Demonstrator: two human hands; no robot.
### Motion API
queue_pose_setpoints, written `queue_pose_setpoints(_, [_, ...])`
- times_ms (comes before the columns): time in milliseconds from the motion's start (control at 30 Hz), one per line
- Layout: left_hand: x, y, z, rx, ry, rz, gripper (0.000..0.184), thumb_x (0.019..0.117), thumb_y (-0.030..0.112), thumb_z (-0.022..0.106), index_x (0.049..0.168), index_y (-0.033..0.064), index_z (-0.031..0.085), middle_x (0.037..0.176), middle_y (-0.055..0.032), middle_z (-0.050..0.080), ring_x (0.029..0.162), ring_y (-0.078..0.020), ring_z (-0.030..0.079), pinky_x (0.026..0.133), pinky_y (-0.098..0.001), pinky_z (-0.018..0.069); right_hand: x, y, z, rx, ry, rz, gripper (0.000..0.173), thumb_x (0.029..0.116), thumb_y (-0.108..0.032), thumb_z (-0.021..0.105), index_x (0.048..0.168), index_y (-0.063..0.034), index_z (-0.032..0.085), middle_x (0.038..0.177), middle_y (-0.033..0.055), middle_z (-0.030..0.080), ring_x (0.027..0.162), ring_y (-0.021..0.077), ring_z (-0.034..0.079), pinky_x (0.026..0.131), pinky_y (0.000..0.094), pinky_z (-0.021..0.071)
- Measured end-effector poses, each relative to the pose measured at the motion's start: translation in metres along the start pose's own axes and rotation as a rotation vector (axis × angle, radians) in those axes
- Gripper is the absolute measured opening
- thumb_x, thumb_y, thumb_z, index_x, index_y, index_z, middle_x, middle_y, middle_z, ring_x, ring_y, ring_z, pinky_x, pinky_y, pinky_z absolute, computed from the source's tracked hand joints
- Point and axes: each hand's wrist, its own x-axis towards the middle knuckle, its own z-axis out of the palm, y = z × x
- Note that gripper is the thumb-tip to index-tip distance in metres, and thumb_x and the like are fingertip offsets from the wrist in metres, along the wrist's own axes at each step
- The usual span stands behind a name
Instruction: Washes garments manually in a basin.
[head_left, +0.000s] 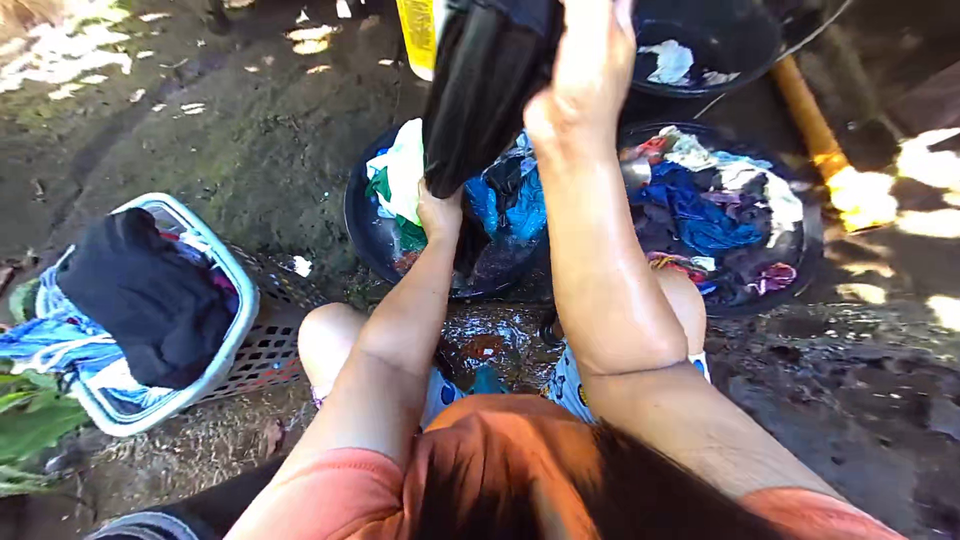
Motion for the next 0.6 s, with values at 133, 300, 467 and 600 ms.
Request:
queue_pose_setpoints(133, [0.009, 0.037, 0.009, -0.714, 0.253, -0.141, 0.042, 0.1032, 0.001, 0.051, 0.143, -0.0065, 0.042, 0.132, -0.0216, 0.059, 0.122, -0.0241, 0.06, 0.104, -0.0389, 0.0522, -0.014, 0.077, -0.116, 0.117, 0.39, 0.174, 0.047, 0.104, -0.017, 0.048, 0.147, -0.0012, 0.037, 0.128, 0.0175, 0.059, 0.117, 0.0271, 0.062, 0.098, 0.0487, 0.0556])
queue_pose_setpoints(300, [-0.01, 0.092, 0.047, -0.952, 0.227, -0.29, 0.041, 0.1123, 0.023, 0.034, 0.151, 0.0088, 0.032, 0.141, -0.0153, 0.053, 0.129, -0.0232, 0.055, 0.106, -0.0442, 0.0506, -0.104, 0.152, -0.115, 0.143, 0.593, 1.036, 0.069, 0.1053, -0.067, 0.02, 0.143, -0.0166, 0.048, 0.132, 0.0098, 0.061, 0.115, 0.0224, 0.06, 0.091, 0.046, 0.0522])
queue_pose_setpoints(467, [-0.016, 0.05, 0.031, -1.047, 0.269, -0.301, 0.045, 0.1135, 0.031, 0.027, 0.154, 0.0138, 0.034, 0.144, -0.0107, 0.054, 0.132, -0.0208, 0.054, 0.108, -0.046, 0.0484, -0.091, 0.177, -0.128, 0.625, 0.376, 0.879, 0.094, 0.0898, -0.088, 0.013, 0.144, -0.0187, 0.045, 0.133, 0.0112, 0.062, 0.122, 0.0287, 0.061, 0.096, 0.0558, 0.0545])
queue_pose_setpoints(600, [-0.038, -0.047, -0.017, -0.319, -0.057, -0.058, 0.081, 0.0903, -0.003, 0.065, 0.156, -0.0104, 0.018, 0.151, -0.0273, 0.045, 0.14, -0.0283, 0.048, 0.118, -0.0393, 0.0407, -0.024, 0.172, -0.125, 0.315, 0.234, 0.562, 0.047, 0.1106, -0.042, 0.03, 0.141, -0.011, 0.047, 0.128, 0.0103, 0.063, 0.118, 0.0214, 0.063, 0.099, 0.048, 0.0544])
